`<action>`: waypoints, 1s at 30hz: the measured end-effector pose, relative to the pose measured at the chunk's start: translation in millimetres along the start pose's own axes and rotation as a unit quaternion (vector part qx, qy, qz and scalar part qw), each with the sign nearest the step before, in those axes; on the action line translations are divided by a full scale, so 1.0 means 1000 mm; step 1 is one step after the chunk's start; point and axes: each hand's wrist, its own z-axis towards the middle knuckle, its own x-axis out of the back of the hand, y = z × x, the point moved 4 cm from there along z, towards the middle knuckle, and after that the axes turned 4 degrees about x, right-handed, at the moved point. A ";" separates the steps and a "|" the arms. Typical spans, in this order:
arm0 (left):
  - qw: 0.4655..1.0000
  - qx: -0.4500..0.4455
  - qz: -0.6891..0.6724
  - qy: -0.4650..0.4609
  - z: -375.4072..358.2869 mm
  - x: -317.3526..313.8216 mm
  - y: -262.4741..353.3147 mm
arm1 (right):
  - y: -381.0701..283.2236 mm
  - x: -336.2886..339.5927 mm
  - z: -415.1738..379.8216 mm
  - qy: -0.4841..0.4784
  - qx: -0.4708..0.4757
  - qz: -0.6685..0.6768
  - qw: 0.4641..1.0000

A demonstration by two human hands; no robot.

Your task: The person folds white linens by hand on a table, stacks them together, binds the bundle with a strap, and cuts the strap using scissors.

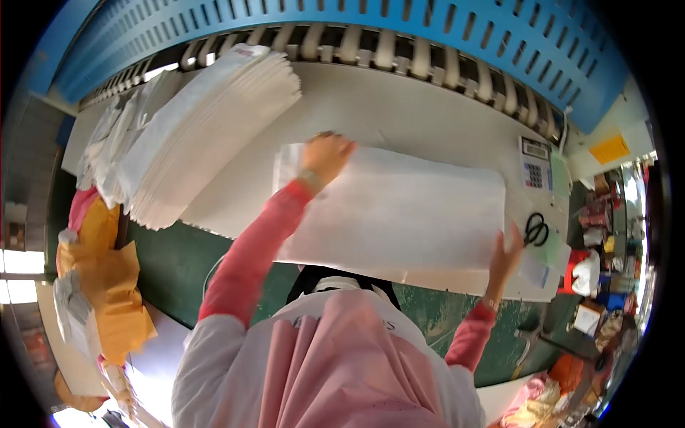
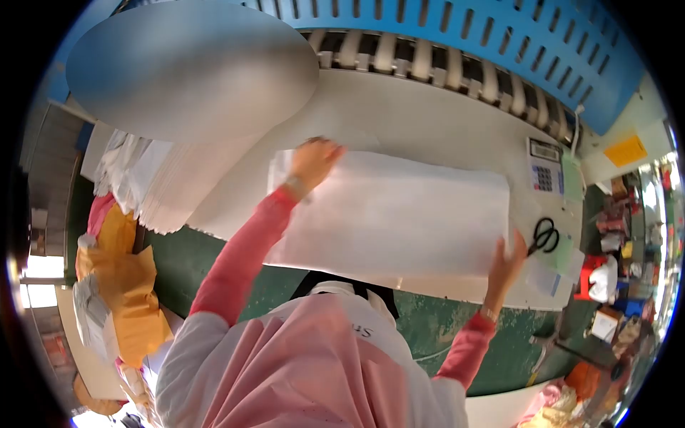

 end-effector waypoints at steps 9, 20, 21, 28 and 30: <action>0.965 0.152 -0.008 -0.214 0.086 -0.114 0.079 | -0.059 -0.038 -0.230 -0.074 -0.392 0.350 0.848; 0.957 -0.024 -0.288 -0.022 0.107 -0.063 0.110 | -0.112 -0.140 -0.263 -0.182 -0.422 0.587 0.667; 0.935 -0.042 -0.352 0.022 0.111 -0.039 0.120 | -0.105 -0.151 -0.271 -0.232 -0.435 0.555 0.670; 0.712 -0.275 -0.639 -0.095 0.058 0.063 0.213 | -0.155 -0.064 -0.236 -0.097 -0.434 0.531 0.721; 0.778 -0.398 -0.461 -0.159 -0.015 0.022 0.230 | -0.164 -0.039 -0.222 -0.044 -0.447 0.520 0.727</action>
